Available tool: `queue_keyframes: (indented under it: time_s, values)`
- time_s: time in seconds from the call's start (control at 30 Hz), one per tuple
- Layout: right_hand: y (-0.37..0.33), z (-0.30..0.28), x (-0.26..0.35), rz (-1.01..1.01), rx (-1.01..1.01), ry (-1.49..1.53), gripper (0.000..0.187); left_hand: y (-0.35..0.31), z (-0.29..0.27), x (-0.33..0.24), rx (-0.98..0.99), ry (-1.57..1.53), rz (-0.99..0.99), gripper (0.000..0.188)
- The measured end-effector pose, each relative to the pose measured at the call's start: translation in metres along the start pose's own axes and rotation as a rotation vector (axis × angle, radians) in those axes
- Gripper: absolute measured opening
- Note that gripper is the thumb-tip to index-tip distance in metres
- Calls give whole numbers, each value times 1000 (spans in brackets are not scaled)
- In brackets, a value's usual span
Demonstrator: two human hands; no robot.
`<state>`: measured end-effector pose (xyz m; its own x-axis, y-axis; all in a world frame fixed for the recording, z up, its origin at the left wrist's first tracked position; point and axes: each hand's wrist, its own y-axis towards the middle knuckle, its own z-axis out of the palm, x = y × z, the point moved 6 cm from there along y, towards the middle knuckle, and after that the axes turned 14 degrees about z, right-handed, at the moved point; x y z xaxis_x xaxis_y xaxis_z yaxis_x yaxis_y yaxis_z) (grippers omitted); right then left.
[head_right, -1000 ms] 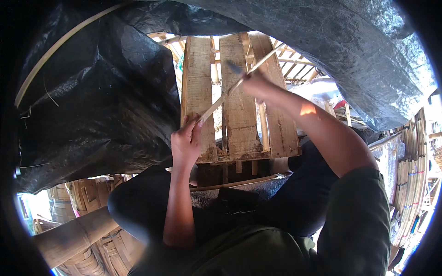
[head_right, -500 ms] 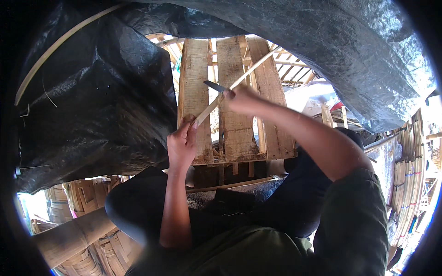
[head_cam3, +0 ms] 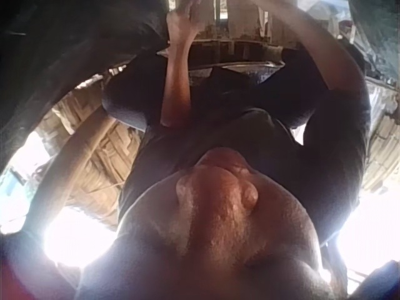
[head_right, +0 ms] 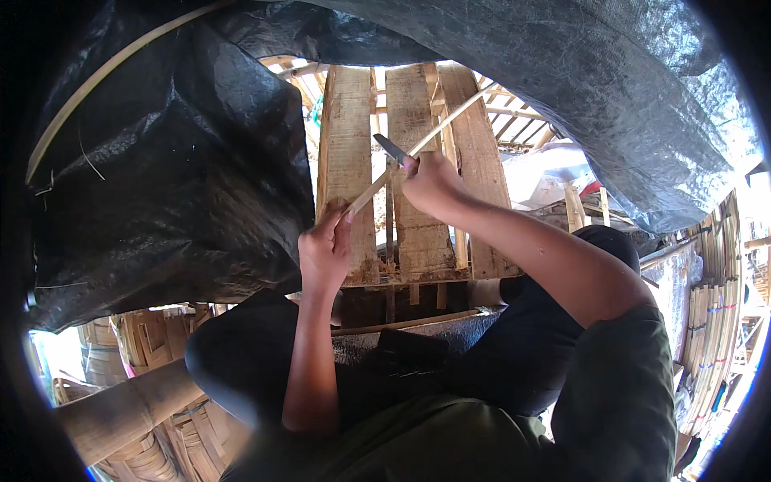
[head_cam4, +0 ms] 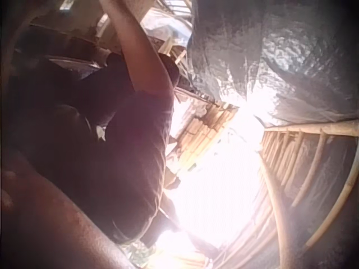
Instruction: The person holds a thin wooden strip and scrapes along its length with a knife.
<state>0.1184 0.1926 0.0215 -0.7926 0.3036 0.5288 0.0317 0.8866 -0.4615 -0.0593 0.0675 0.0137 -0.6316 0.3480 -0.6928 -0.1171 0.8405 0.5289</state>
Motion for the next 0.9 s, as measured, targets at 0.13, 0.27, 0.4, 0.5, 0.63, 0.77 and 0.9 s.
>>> queue_keyframes:
  time_s: [0.13,0.27,0.4,0.5,0.63,0.77,0.9]
  values:
    - [10,-15,11,-473,-287,-205,36,0,-1,5,-13,-17,8,14]
    - [-23,-24,46,-529,-602,-560,35,0,-7,5,54,-2,-83,10]
    - [-16,-13,30,-363,-242,-196,36,2,-14,-1,44,227,86,6]
    - [-21,6,27,-397,-108,-270,38,0,-13,-1,95,166,45,6]
    - [-8,0,11,-370,-124,-210,31,2,-12,-6,86,42,-62,8]
    - [-7,-1,-9,-411,-160,-195,31,-1,-13,-16,141,9,-23,11]
    - [-9,-14,-12,-419,-50,-133,32,3,-3,-36,168,216,153,14]
